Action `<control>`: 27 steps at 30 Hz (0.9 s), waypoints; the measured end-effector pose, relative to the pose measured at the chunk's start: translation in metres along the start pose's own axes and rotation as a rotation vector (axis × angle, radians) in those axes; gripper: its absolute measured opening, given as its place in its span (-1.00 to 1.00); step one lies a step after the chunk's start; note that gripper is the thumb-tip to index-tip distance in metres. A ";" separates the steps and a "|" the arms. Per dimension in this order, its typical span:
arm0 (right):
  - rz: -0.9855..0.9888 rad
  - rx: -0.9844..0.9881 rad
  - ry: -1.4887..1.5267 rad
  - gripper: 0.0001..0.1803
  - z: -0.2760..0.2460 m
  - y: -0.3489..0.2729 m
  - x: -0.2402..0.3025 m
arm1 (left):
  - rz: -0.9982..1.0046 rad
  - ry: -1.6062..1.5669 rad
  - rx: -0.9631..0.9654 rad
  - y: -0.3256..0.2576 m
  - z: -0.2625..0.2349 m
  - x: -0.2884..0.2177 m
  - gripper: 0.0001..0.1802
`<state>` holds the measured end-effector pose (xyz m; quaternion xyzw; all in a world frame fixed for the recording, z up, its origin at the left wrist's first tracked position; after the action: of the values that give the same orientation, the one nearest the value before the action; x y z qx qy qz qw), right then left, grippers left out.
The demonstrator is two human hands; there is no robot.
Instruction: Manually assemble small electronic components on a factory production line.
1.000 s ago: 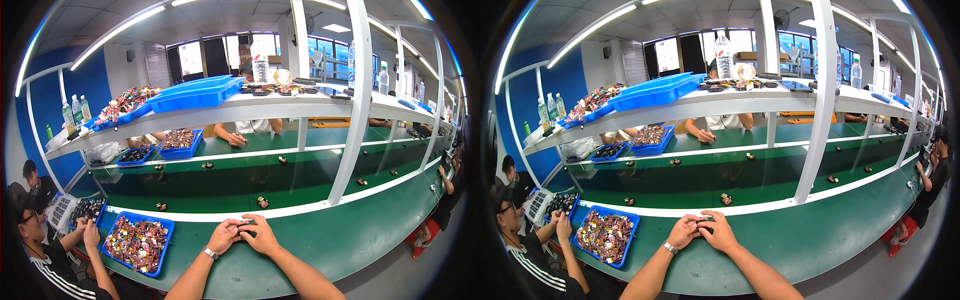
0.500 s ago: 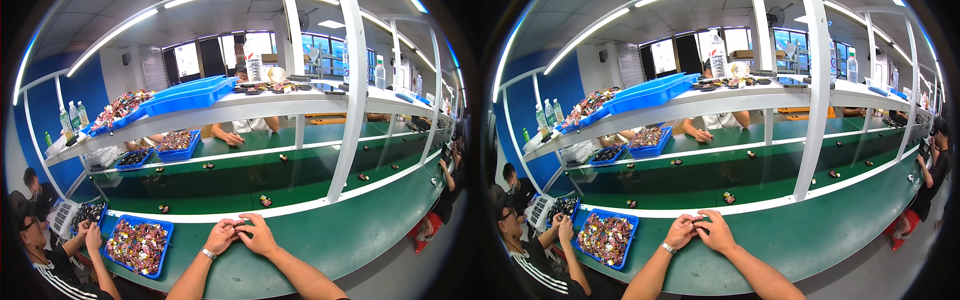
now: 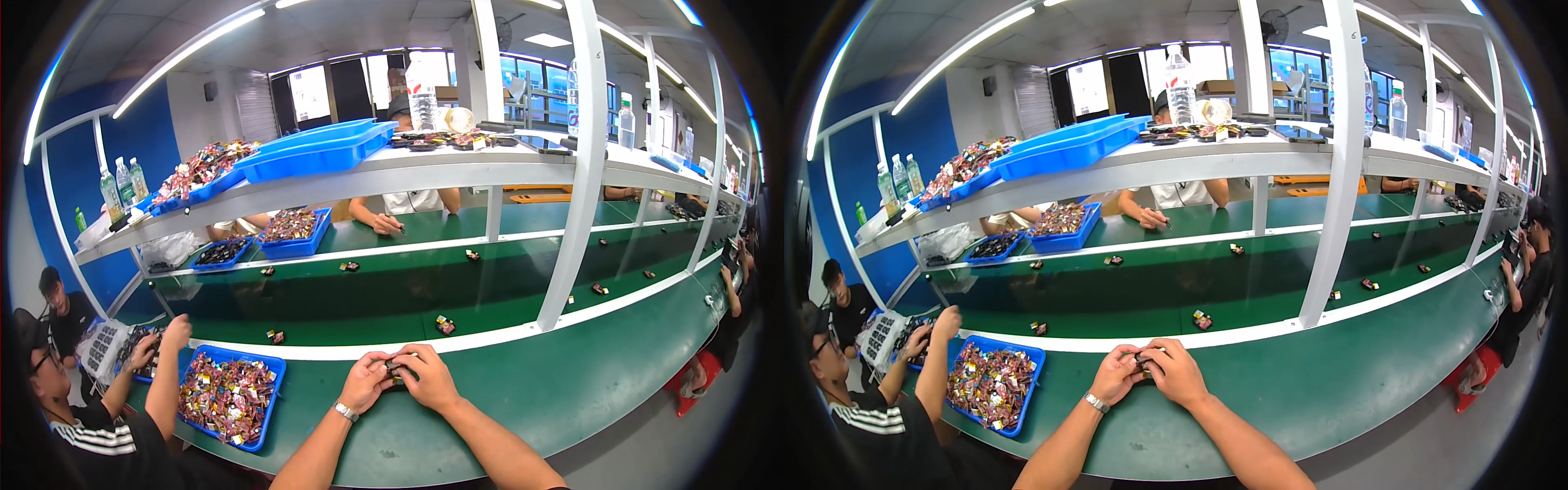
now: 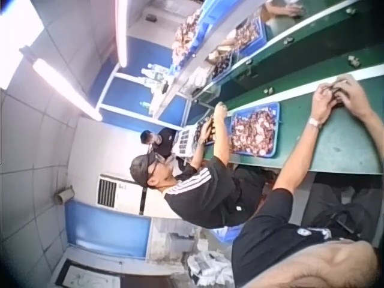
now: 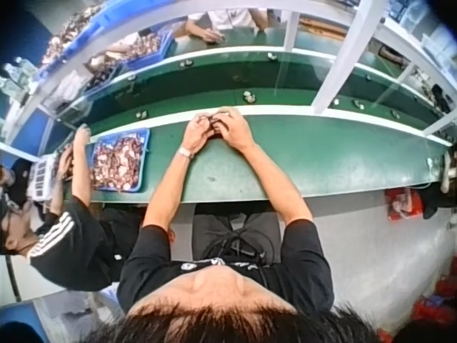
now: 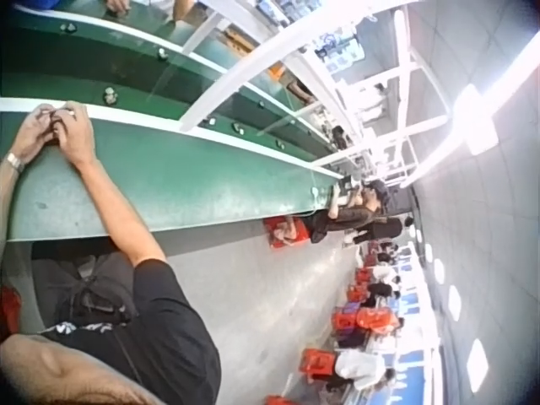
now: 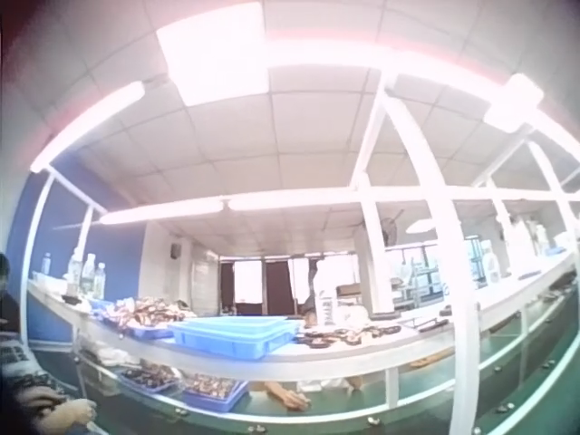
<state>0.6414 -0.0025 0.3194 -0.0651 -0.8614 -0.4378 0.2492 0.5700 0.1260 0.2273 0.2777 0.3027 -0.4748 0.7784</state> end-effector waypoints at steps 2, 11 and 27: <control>-0.091 -0.061 -0.053 -0.78 -0.003 0.000 0.004 | 0.001 -0.006 -0.004 -0.001 0.004 0.001 -0.74; -0.193 -0.020 -0.149 -0.74 0.000 0.000 0.009 | -0.028 0.001 -0.022 -0.001 0.004 0.001 -0.72; -0.160 0.026 -0.237 -0.78 0.005 -0.002 0.005 | -0.070 0.050 -0.042 0.001 0.000 0.007 -0.74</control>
<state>0.6343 -0.0003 0.3183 -0.0442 -0.8928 -0.4343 0.1111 0.5730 0.1219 0.2226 0.2623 0.3416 -0.4883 0.7590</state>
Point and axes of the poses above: each hand's wrist, its own y-axis towards the middle knuckle, its own z-axis out of the palm, x = y × z, the point moved 8 cm from there along y, towards the middle knuckle, and after that the axes turned 11 degrees about -y, right-handed, at the moved point
